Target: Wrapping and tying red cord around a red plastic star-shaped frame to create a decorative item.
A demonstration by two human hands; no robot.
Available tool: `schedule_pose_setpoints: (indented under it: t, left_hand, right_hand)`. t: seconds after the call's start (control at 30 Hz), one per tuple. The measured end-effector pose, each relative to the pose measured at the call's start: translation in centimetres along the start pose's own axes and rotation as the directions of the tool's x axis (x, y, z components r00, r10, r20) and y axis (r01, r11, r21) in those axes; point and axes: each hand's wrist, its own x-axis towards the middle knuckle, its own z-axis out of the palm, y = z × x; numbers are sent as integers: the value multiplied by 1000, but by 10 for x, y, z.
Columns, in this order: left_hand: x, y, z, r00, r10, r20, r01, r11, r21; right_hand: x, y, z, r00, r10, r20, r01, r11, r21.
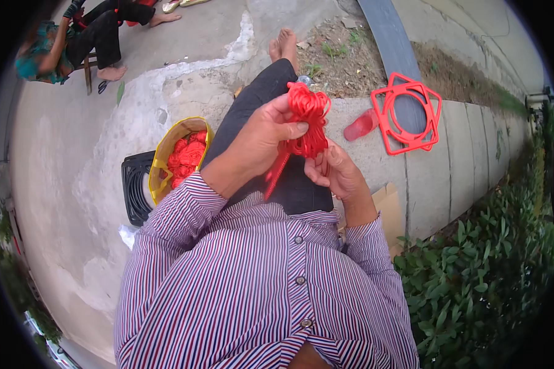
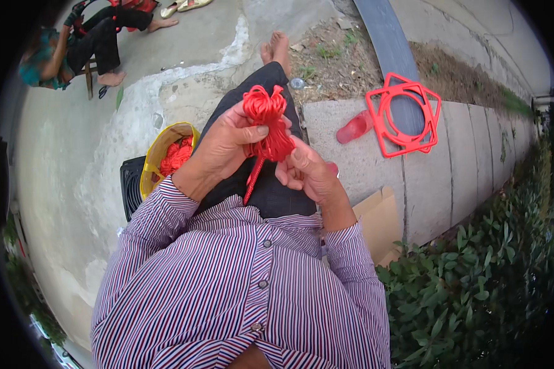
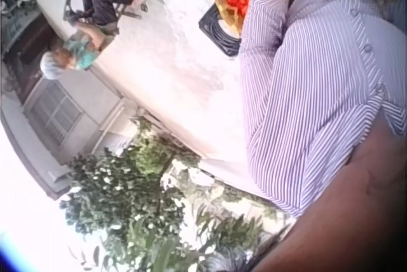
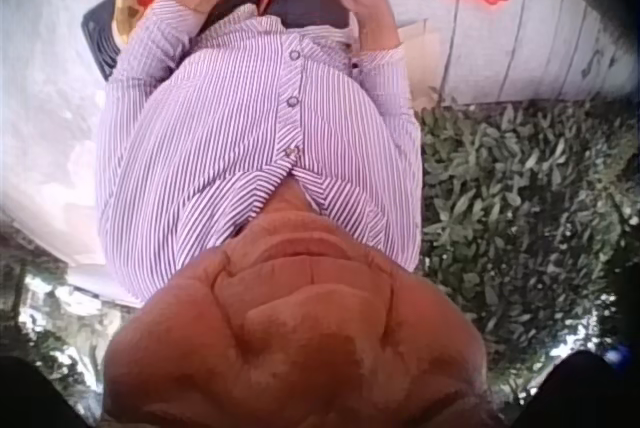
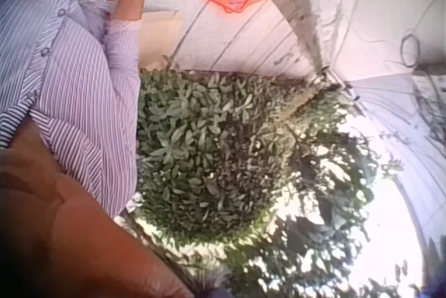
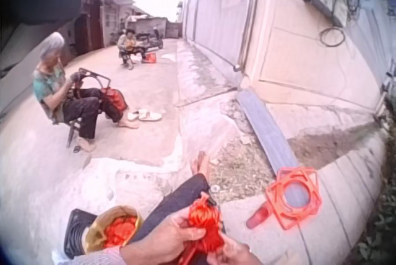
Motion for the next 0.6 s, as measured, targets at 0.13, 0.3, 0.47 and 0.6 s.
schedule_pose_setpoints:
  t: [0.13,0.3,0.47,0.6]
  left_hand:
    - [38,18,-40,954,297,-30,-264,885,384]
    - [67,1,-56,850,301,432,-278,-441,853]
    - [71,-33,-49,970,233,71,-126,232,965]
    - [56,-32,-55,798,536,276,-309,-29,951]
  right_hand:
    - [11,-33,-48,953,-279,-115,298,930,214]
    - [54,-21,-55,829,-551,-96,135,364,-922]
    - [57,-11,-53,784,-600,-161,-121,106,-987]
    - [3,-29,-47,706,-672,-222,176,471,-864]
